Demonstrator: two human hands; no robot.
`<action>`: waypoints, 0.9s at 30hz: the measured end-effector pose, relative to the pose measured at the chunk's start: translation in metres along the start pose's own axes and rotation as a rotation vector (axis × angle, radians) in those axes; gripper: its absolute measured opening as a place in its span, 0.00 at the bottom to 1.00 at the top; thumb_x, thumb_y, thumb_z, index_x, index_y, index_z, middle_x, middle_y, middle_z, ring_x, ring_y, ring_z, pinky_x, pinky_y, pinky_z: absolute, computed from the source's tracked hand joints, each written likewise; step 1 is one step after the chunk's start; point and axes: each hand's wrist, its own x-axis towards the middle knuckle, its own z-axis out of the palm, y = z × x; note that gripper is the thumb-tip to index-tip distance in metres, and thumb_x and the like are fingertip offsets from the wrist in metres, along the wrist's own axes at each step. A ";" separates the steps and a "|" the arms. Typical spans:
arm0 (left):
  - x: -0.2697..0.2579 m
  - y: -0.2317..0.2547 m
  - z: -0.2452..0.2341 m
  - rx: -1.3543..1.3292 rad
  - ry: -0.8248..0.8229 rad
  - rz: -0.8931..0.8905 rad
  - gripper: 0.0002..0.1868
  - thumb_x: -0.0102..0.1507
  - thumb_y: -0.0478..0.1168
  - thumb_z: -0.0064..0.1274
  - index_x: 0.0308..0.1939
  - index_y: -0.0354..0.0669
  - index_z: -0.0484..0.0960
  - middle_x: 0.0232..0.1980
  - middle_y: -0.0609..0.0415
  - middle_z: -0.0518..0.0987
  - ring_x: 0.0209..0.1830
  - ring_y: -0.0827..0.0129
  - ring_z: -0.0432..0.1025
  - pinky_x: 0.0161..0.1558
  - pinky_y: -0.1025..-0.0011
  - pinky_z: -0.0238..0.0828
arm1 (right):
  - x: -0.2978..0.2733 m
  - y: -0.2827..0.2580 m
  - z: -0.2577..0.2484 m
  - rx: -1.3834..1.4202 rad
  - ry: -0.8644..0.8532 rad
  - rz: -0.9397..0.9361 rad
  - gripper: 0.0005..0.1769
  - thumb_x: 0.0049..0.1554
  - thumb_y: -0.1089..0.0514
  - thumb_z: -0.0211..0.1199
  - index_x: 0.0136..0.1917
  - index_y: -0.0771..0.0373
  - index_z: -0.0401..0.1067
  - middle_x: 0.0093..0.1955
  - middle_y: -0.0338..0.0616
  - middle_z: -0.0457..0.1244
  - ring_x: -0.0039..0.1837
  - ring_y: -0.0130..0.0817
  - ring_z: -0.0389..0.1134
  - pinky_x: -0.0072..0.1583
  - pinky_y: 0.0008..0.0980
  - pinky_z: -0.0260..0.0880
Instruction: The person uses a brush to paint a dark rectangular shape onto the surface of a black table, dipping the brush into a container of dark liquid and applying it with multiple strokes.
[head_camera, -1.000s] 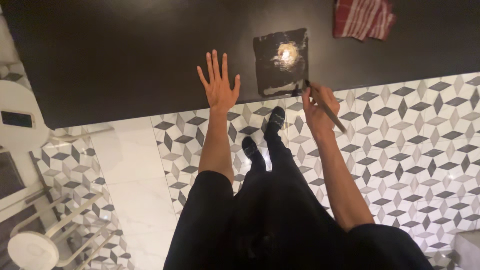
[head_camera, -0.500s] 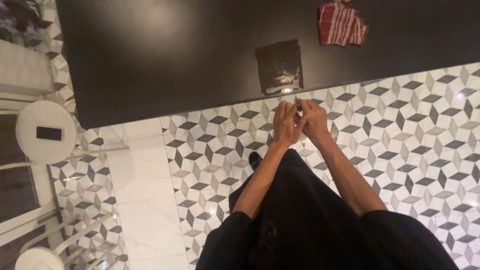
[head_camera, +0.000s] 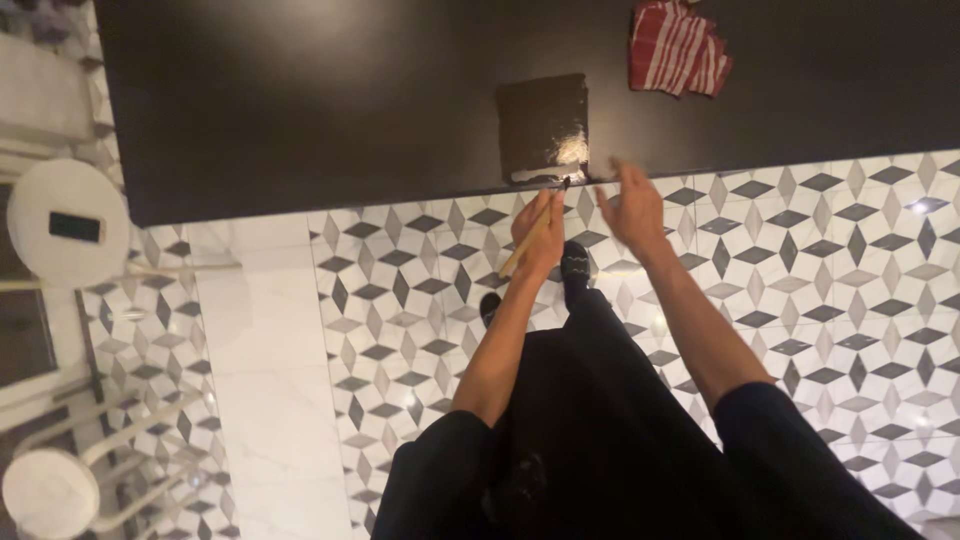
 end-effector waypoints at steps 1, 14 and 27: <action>0.001 -0.004 0.008 -0.004 0.039 0.023 0.17 0.73 0.47 0.43 0.45 0.36 0.79 0.36 0.40 0.81 0.38 0.43 0.76 0.41 0.53 0.71 | 0.008 0.019 0.001 -0.050 -0.021 0.066 0.28 0.61 0.56 0.69 0.71 0.64 0.65 0.61 0.56 0.66 0.60 0.55 0.69 0.59 0.46 0.70; 0.015 -0.012 0.091 0.119 0.211 -0.161 0.14 0.72 0.48 0.46 0.47 0.42 0.79 0.39 0.42 0.81 0.40 0.43 0.76 0.42 0.54 0.73 | 0.068 0.116 0.054 -0.226 -0.208 0.160 0.39 0.73 0.42 0.48 0.87 0.63 0.44 0.90 0.56 0.33 0.90 0.50 0.28 0.84 0.54 0.25; 0.004 -0.035 0.113 0.120 0.190 -0.202 0.12 0.75 0.45 0.43 0.43 0.43 0.77 0.35 0.45 0.79 0.36 0.48 0.76 0.38 0.56 0.70 | 0.077 0.104 0.054 -0.257 -0.215 0.350 0.44 0.72 0.40 0.47 0.88 0.67 0.37 0.90 0.55 0.31 0.90 0.49 0.26 0.84 0.54 0.22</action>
